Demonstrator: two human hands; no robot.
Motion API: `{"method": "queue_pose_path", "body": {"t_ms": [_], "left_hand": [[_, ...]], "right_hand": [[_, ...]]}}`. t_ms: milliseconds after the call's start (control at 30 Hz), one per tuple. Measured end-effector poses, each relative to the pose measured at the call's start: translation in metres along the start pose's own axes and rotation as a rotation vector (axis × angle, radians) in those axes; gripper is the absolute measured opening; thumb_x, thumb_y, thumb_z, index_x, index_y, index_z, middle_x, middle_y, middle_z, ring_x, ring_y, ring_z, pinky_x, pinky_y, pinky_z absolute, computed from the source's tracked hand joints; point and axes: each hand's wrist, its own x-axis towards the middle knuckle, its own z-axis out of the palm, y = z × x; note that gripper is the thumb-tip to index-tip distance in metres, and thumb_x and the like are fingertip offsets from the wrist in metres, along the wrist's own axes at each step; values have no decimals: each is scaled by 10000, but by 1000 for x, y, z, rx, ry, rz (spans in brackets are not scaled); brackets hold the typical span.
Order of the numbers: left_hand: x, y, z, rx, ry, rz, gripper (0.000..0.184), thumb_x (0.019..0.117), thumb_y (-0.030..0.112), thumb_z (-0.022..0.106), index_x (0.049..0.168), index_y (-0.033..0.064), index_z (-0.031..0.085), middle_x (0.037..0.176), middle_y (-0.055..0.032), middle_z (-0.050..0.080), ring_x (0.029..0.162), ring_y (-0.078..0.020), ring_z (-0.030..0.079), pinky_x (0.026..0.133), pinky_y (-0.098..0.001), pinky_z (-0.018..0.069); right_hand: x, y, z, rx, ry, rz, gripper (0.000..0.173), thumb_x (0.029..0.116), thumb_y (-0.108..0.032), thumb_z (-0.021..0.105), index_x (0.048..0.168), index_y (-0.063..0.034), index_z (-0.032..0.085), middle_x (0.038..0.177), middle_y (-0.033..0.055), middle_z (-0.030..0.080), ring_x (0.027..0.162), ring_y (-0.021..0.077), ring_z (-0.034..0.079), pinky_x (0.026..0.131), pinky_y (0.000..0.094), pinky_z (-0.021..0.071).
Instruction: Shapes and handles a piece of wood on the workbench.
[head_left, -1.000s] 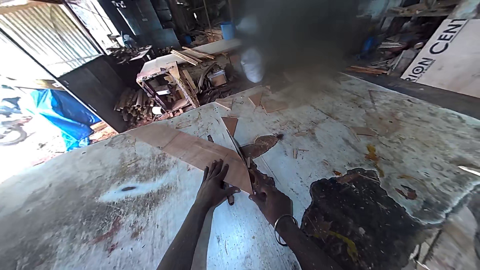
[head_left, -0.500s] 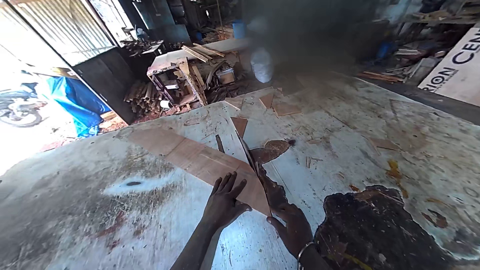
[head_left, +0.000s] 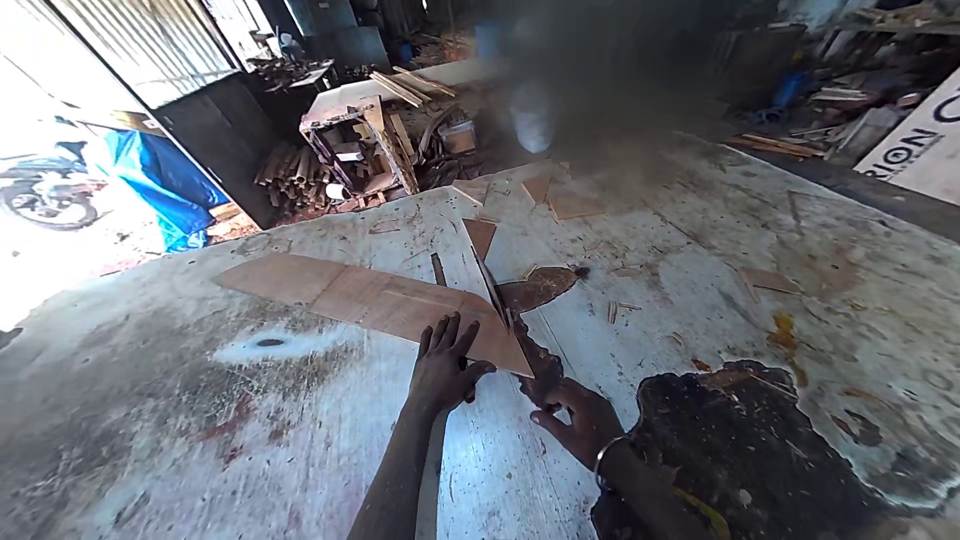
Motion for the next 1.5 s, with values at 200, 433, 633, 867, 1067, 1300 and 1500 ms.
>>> {"method": "queue_pose_path", "body": {"t_ms": [200,433,633,867,1067,1300,1500], "left_hand": [[14,-8,2,3,34,-2,900,824,907,376,1580,420,352,1716,-19,176,1593,-211,73,1277,-500,31],[15,-10,2,-10,45,7,909,821,907,386,1581,410,356,1716,-18,180,1593,-203,74,1278,-491,28],[24,-15,1,-12,40,-8,872,842,873,422,1585,426,335,1720,-3,161,1593,-201,68,1275,-509,25],[41,-26,5,-32,100,11,841,855,839,469,1578,422,356,1710,-23,203,1589,-233,109,1267,-550,55],[54,-33,1,-38,82,4,857,846,857,452,1581,428,345,1713,-24,191,1590,-228,99,1269,-539,49],[74,-43,-4,-47,87,-15,856,842,845,487,1572,412,373,1704,-40,220,1585,-250,127,1263,-556,68],[49,-32,5,-41,133,19,826,845,832,503,1555,421,406,1698,-21,242,1581,-223,148,1265,-540,81]], "right_hand": [[-10,14,1,55,18,-135,422,952,-555,612,938,-158,752,858,19,698,775,148,657,716,370,554],[-12,7,5,-48,85,-59,393,973,-507,587,980,-152,755,893,38,703,811,174,675,743,376,565],[-15,6,6,-103,99,-61,427,964,-541,579,973,-152,753,863,40,693,800,184,673,741,384,565],[-19,8,6,-64,104,-64,457,952,-585,580,991,-165,756,827,32,675,775,179,650,731,395,551],[-19,9,7,-43,144,-69,446,950,-570,597,949,-153,755,809,26,668,747,161,641,703,370,547],[-16,9,6,-20,154,-39,422,942,-555,608,940,-158,754,813,17,664,739,147,630,693,361,537],[-9,11,6,-19,183,-6,399,933,-539,616,964,-164,750,838,6,670,732,142,632,675,361,540]]}}
